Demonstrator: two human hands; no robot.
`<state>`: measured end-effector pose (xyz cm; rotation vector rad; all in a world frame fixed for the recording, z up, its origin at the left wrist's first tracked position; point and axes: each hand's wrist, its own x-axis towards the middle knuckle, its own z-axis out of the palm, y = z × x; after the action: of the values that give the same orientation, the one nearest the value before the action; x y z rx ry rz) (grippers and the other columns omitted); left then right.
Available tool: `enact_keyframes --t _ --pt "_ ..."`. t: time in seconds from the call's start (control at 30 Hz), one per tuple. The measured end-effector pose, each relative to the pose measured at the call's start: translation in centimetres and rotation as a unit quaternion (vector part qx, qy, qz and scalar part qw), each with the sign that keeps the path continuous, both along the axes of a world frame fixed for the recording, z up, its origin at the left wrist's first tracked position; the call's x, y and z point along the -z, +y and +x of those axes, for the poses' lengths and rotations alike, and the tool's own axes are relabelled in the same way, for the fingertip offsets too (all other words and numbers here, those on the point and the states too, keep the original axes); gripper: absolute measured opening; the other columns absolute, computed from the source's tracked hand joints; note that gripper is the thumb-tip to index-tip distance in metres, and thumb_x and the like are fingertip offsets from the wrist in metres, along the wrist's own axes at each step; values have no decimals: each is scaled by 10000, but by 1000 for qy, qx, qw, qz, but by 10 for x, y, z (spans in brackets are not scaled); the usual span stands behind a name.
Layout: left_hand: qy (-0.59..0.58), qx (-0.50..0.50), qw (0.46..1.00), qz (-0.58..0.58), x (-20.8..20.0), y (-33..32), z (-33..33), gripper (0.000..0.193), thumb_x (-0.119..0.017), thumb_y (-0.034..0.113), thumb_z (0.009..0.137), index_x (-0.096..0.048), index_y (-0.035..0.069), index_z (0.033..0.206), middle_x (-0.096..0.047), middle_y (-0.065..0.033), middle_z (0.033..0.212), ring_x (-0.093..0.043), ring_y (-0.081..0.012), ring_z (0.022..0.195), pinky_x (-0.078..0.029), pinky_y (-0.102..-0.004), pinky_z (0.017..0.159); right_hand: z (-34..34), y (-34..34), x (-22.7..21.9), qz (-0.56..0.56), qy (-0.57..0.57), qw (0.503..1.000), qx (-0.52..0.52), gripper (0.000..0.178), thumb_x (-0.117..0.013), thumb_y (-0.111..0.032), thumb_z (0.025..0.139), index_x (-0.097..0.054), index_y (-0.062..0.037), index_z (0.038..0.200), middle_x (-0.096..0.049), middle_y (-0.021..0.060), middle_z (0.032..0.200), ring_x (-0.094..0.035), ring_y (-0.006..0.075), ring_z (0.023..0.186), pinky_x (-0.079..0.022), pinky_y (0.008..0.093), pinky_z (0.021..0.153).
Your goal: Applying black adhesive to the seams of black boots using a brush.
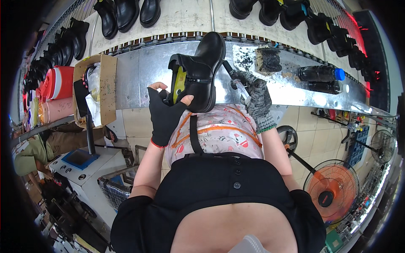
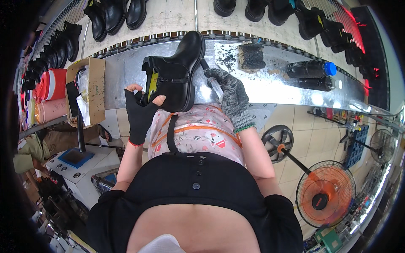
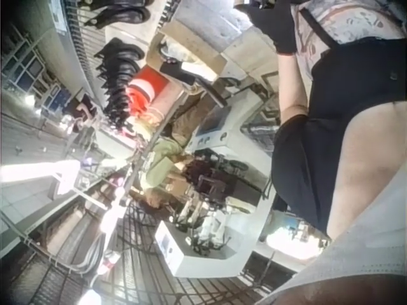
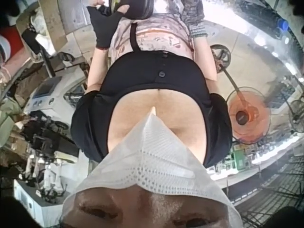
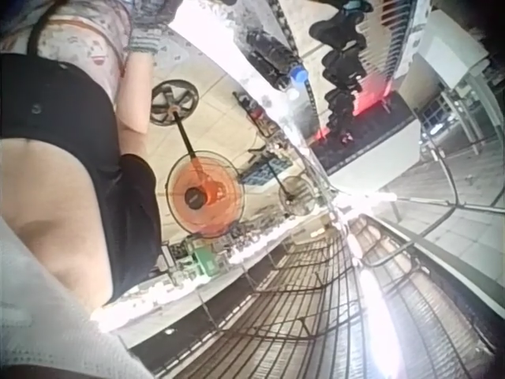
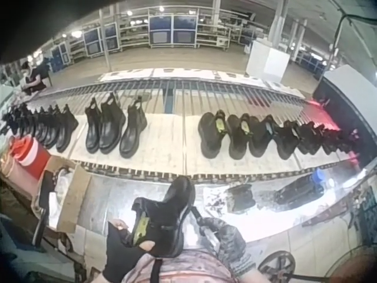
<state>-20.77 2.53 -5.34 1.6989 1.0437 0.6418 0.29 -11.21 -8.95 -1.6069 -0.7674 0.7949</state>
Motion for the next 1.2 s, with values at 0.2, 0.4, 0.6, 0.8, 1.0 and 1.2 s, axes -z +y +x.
enact_keyframes --t 0.2,0.4,0.6,0.8,1.0,1.2 --pt "-68 -58 969 -233 -1 -7 -11 573 -768 110 717 -369 45 1123 -558 -45 794 -578 -101 684 -509 -209 592 -14 -1 -19 -23 -115 992 -49 291 -494 -109 859 -633 -65 1111 -673 149 975 -656 247 882 -483 307 770" --pt "-93 -37 922 -375 14 -8 -25 627 -674 17 706 -360 23 1249 -586 -106 938 -619 -153 774 -560 -283 677 -7 -17 -22 -19 258 963 -74 645 -325 -526 955 -519 30 1218 -633 126 1094 -619 169 931 -520 210 692" --pt "-103 -8 898 -428 12 -15 -16 660 -679 14 675 -368 42 1257 -584 -99 953 -624 -174 781 -567 -319 695 9 -25 -35 -113 262 955 -80 835 -150 -664 907 -530 5 1230 -641 106 1084 -603 97 713 -449 150 509" --pt "-91 1 909 -406 6 -20 -2 596 -678 9 679 -382 13 1196 -583 -110 915 -624 -178 743 -568 -323 679 17 -37 -52 -102 143 976 -128 577 -261 -478 988 -608 -41 1137 -654 85 1055 -611 178 951 -456 294 860" --pt "-108 -1 902 -417 5 -24 5 532 -678 6 687 -396 4 1137 -580 -117 895 -624 -181 736 -571 -321 668 16 -55 -68 -130 -93 966 -202 451 -409 -391 932 -600 -50 1156 -652 120 1053 -615 234 962 -457 316 886" --pt "-141 -26 877 -458 6 -25 11 502 -673 8 710 -415 37 1140 -574 -103 930 -621 -193 808 -574 -358 716 6 -63 -94 -117 -122 967 -189 406 -520 -314 789 -646 -37 1057 -675 143 956 -642 287 916 -480 325 825"
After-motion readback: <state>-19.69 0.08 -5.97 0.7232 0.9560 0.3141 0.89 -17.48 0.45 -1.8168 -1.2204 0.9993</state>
